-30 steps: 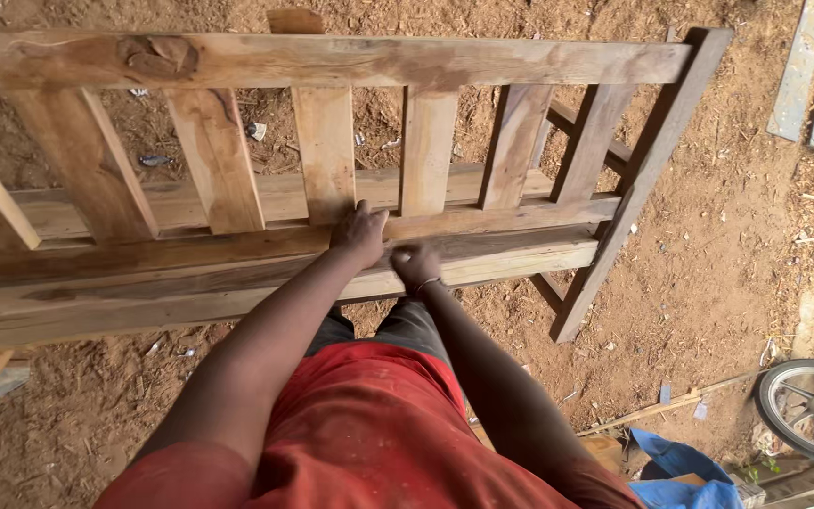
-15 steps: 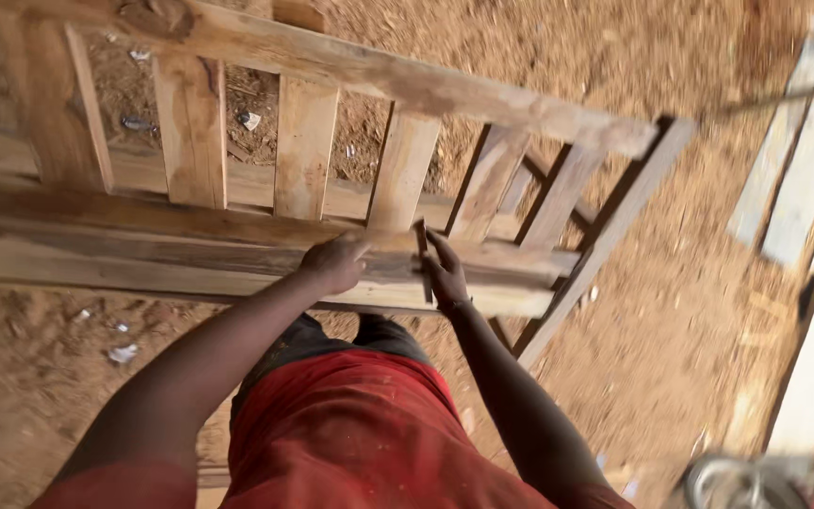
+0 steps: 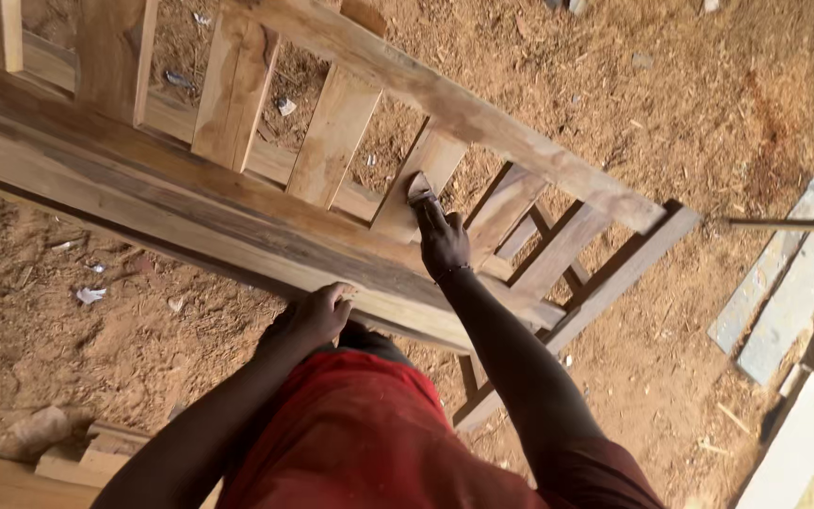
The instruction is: The person applies a substance to a wooden board and then sands the slats and frame of a wooden bench using a hand-held sanding block.
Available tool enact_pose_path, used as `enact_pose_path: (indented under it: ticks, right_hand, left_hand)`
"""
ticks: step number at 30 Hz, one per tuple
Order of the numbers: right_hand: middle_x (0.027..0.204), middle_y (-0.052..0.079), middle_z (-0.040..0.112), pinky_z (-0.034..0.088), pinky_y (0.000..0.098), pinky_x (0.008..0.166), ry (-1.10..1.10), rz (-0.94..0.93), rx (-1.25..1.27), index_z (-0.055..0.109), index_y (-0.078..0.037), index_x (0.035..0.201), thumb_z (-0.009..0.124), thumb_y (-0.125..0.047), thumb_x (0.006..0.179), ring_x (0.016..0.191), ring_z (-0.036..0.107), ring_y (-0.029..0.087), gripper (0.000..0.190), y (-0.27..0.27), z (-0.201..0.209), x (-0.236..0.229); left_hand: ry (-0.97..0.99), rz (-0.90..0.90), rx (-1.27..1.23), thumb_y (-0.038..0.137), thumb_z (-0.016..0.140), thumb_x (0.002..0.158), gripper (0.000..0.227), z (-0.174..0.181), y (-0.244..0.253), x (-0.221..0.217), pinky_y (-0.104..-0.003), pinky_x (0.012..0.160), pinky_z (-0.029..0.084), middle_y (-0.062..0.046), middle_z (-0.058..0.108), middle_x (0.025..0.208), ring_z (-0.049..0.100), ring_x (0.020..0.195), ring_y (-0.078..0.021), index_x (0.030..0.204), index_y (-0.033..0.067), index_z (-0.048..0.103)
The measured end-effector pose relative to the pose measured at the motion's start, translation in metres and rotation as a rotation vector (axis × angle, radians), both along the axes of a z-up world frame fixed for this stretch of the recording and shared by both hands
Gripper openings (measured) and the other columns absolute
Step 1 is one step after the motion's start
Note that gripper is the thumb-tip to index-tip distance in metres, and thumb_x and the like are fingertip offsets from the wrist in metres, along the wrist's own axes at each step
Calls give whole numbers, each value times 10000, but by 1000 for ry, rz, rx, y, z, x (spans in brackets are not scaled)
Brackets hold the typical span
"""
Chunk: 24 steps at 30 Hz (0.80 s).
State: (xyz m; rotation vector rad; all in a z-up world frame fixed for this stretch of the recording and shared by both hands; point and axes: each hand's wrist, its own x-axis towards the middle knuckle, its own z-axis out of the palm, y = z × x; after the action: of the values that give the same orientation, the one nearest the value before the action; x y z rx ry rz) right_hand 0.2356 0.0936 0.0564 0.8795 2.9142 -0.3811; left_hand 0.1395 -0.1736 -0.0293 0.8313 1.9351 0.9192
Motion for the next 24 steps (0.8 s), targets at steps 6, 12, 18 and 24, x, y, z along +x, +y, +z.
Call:
enact_pose_path:
  ticks: [6,12,18,24]
  right_hand:
    - [1301,158,600,586,450,824,-259,-120,-115,683,-154,1251,633,-181,852,996,674,347,403,-11,9,-7]
    - [1205,83,652,597,451,916,270,-129,129,688,-160,1160,630,-232,802,1056,701,372,370,35,21,-55]
    - [1220,128,646,559,498,890,-37,-286,-105,693,-164,1188,593,-185,791,984,674,384,410,-17,29,-81]
    - [1147,138,672,570,497,856,-172,-130,-22,706,-148,1131,619,-180,780,943,690,377,362,-15,17,-55]
  left_hand:
    - [24,-69,-52,255,650,923,367,12,9,-32,-447,889,566,-228,722,1108,700,1032,-384,1201,16,650]
    - [-8,-75,91,220,634,907,320,14,24,-54,-424,901,563,-188,740,1108,726,1013,-335,1176,52,677]
    - [-91,-133,60,237,628,931,322,29,44,-74,-404,913,562,-171,736,1156,726,1041,-312,1196,60,676]
    - [-51,-177,26,255,646,932,346,39,46,-100,-420,916,559,-185,730,1125,713,1037,-325,1216,60,680]
